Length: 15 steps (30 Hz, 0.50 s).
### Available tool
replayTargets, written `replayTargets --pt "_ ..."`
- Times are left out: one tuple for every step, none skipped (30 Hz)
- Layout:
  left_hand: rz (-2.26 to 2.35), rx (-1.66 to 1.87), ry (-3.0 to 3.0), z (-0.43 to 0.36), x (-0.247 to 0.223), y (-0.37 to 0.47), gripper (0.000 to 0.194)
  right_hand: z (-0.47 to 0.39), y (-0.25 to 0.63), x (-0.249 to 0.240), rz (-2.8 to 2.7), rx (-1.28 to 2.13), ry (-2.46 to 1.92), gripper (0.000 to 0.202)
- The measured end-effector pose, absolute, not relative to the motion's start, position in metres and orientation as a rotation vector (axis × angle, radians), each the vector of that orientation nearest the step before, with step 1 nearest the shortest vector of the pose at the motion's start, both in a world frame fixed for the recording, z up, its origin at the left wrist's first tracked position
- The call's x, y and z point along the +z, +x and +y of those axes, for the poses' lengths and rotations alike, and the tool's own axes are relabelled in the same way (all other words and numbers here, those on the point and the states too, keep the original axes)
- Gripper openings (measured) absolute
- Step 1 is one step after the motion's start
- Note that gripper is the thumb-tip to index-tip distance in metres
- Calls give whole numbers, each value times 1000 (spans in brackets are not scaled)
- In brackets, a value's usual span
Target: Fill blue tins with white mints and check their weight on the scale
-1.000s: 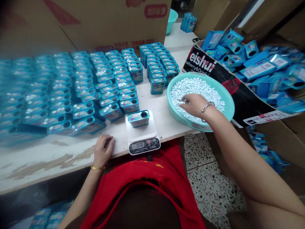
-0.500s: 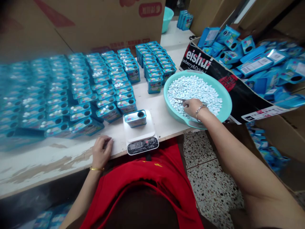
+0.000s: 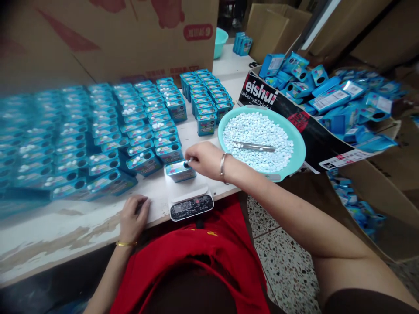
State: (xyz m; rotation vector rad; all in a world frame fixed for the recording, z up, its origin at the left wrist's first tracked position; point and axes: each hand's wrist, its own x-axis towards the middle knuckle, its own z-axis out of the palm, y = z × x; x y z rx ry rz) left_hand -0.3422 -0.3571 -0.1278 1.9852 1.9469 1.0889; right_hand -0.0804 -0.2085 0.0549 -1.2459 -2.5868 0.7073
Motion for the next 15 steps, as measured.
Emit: replayTargets --pt "1948 1089 1982 -357 -128 -342 7 -209 -87 54 -2662 653 -1268 12" --pt "1949 1088 1980 -357 -128 -342 7 -209 -91 54 -2720 613 -1294 13" --pt "1951 1085 1978 -357 -128 -343 8 -208 -95 53 -2757 585 -1319 14" --pt "1951 1083 1976 -356 -127 -343 8 -208 -97 52 -2771 570 -1335 15" --pt "1952 1083 1975 -357 -127 -342 8 -207 -98 52 -2760 567 -1341 18" --pt "1951 1084 1973 -357 -126 -342 8 -207 -98 52 -2723 579 -1339 21" --pt "1949 1086 1970 -357 -126 -342 9 -206 -97 53 -2664 609 -1330 23" --pt "1947 1090 1966 -357 -125 -342 9 -206 -94 53 -2584 665 -1314 23" --pt "1945 1094 1962 -357 -124 -341 9 -205 -91 54 -2485 755 -1289 21" --pt "1943 1097 1958 -358 -124 -341 9 -205 -86 55 -2367 872 -1259 17" --pt "1941 1099 1955 -358 -123 -341 9 -204 -80 56 -2225 1005 -1228 13" --pt "1938 1100 1954 -358 -123 -341 9 -204 -72 56 -2064 1137 -1198 12" --pt "1938 1101 1954 -358 -124 -340 9 -203 -63 55 -1892 1256 -1176 14" --pt "1939 1101 1953 -358 -124 -340 9 -202 -53 53 -1717 1351 -1164 16" --pt "1940 1099 1951 -358 -124 -340 9 -201 -42 50 -1553 1428 -1162 18"
